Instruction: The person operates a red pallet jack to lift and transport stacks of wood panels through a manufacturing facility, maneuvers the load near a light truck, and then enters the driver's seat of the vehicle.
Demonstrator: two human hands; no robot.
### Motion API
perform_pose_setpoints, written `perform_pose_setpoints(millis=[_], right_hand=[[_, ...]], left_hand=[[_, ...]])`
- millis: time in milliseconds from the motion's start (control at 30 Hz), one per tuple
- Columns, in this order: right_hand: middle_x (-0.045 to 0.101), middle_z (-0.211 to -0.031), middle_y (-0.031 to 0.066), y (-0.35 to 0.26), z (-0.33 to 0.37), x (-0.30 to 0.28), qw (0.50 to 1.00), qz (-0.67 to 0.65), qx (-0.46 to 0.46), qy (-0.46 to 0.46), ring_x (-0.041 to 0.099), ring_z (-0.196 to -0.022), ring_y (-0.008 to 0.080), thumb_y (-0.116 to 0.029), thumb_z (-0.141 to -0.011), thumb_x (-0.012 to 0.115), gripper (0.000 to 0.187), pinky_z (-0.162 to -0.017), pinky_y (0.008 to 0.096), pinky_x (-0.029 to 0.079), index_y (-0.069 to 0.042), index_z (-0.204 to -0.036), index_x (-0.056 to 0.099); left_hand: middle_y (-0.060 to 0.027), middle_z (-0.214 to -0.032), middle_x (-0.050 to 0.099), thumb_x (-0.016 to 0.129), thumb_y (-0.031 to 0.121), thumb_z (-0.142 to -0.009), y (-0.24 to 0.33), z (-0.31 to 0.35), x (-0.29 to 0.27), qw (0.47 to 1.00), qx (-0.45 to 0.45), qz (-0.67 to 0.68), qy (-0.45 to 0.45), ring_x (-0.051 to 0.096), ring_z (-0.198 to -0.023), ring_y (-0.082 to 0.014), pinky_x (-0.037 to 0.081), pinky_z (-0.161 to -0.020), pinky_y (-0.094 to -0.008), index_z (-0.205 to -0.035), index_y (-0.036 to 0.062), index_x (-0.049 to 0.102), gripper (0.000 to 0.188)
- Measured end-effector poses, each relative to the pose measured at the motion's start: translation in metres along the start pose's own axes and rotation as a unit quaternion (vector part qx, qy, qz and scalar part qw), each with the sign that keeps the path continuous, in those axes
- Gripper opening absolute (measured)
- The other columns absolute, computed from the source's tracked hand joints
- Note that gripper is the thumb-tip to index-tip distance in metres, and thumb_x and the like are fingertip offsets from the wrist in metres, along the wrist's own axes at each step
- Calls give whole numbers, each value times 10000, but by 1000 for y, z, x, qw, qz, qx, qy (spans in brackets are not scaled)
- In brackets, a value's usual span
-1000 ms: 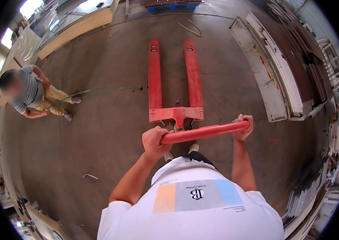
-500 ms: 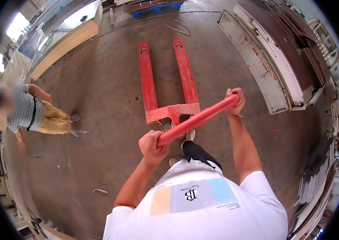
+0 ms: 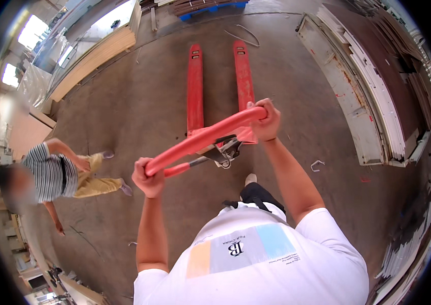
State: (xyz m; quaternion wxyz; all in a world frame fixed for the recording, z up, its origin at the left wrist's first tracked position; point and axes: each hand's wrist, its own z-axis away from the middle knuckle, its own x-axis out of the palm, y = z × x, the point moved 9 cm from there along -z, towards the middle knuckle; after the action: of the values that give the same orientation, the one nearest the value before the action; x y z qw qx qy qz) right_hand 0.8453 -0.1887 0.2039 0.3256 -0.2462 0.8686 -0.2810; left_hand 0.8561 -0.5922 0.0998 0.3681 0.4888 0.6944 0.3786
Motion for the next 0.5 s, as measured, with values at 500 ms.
perform_pose_setpoints(millis=[500], right_hand=[[669, -684, 91, 42, -91, 151, 989, -62, -26, -129, 701, -587, 272, -18, -770, 827, 280, -536, 351, 519, -88, -915, 598]], left_hand=[[4, -769, 600, 773, 136, -994, -186, -268, 91, 993, -106, 6, 55, 519, -714, -95, 473, -671, -257, -880, 64, 609, 212]])
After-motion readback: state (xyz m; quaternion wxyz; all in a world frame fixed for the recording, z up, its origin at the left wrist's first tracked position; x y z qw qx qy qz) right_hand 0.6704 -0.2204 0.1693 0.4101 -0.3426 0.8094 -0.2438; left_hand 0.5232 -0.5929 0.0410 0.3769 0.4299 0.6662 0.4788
